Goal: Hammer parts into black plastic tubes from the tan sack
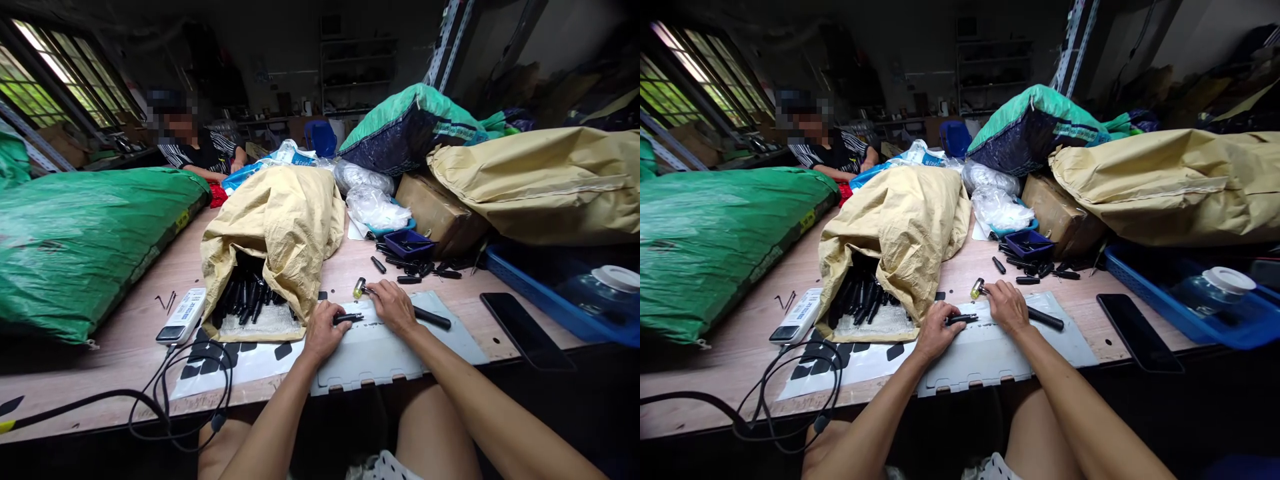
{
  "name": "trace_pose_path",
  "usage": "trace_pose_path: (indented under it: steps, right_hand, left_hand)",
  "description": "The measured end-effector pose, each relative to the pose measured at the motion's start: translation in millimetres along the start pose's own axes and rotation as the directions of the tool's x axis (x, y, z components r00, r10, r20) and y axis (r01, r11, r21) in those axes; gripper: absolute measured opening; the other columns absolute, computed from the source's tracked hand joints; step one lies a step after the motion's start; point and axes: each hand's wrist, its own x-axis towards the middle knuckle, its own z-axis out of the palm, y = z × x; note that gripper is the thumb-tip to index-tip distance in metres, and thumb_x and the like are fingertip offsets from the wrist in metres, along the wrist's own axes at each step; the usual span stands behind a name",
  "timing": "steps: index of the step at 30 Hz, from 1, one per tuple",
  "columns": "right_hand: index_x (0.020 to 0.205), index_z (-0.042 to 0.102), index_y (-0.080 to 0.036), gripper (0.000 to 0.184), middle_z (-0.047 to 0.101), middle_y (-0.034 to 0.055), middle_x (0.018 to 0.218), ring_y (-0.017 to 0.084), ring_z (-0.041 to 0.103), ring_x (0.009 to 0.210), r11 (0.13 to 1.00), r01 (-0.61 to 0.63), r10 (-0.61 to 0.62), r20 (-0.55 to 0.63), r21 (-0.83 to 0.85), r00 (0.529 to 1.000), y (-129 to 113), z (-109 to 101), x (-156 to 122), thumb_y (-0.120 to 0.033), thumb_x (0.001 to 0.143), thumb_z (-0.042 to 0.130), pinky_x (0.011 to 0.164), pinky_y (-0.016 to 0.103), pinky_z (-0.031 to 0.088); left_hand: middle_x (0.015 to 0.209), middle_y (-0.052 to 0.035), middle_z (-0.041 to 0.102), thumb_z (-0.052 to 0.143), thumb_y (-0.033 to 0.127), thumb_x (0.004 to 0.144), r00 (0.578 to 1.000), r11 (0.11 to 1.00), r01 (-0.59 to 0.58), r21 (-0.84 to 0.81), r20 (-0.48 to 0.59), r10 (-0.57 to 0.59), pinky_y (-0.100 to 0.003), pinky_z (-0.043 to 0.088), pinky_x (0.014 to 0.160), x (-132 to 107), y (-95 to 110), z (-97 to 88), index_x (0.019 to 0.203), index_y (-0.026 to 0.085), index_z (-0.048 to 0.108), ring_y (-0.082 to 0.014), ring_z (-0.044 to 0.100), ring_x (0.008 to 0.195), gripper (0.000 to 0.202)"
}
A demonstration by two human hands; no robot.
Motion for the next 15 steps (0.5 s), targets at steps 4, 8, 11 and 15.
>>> trace_pose_path:
  steps: [4,8,11,15]
  right_hand:
    - [0.119,0.068,-0.021,0.028,0.065,0.0087,0.107,0.023,0.054,0.102,0.997,-0.046,0.047,0.022,-0.06,0.999,-8.2,2.3,-1.3,-0.025,0.098,0.05,0.089,0.034,0.037]
    - [0.12,0.067,-0.021,0.028,0.063,0.0094,0.111,0.024,0.052,0.105,0.992,-0.071,0.079,0.073,-0.101,0.994,-10.2,-0.3,1.8,-0.027,0.099,0.049,0.088,0.034,0.035]
    - [0.121,0.066,-0.022,0.029,0.062,0.0096,0.111,0.024,0.051,0.104,0.991,-0.077,0.087,0.083,-0.112,0.993,-10.4,-0.8,2.2,-0.027,0.099,0.048,0.087,0.035,0.033]
    - [0.12,0.066,-0.02,0.028,0.061,0.0103,0.111,0.025,0.05,0.104,0.99,-0.077,0.086,0.074,-0.119,0.994,-12.3,-0.9,0.9,-0.027,0.099,0.048,0.086,0.036,0.032]
  left_hand:
    - [0.097,-0.0037,0.061,0.069,0.031,0.09,1.0,1.0,-0.015,0.01,0.021,0.014,-0.036,0.043,0.089,3.7,-2.7,0.3,0.097,0.022,0.07,-0.0229,0.055,0.099,0.011]
    - [0.104,-0.0051,0.065,0.057,0.036,0.098,1.0,0.994,-0.028,-0.102,0.005,0.029,-0.037,0.044,0.092,-1.9,9.7,-8.6,0.106,0.022,0.066,-0.023,0.057,0.101,0.018]
    - [0.105,-0.0062,0.068,0.056,0.037,0.099,0.998,0.971,-0.043,-0.233,0.042,0.054,-0.035,0.047,0.089,-38.1,30.8,-17.6,0.111,0.023,0.064,-0.0225,0.061,0.099,0.02]
    - [0.103,-0.0067,0.072,0.058,0.042,0.099,0.856,0.934,-0.185,-0.305,0.417,0.305,-0.034,0.047,0.091,-125.6,41.8,-9.8,0.114,0.028,0.067,-0.0227,0.065,0.096,0.023]
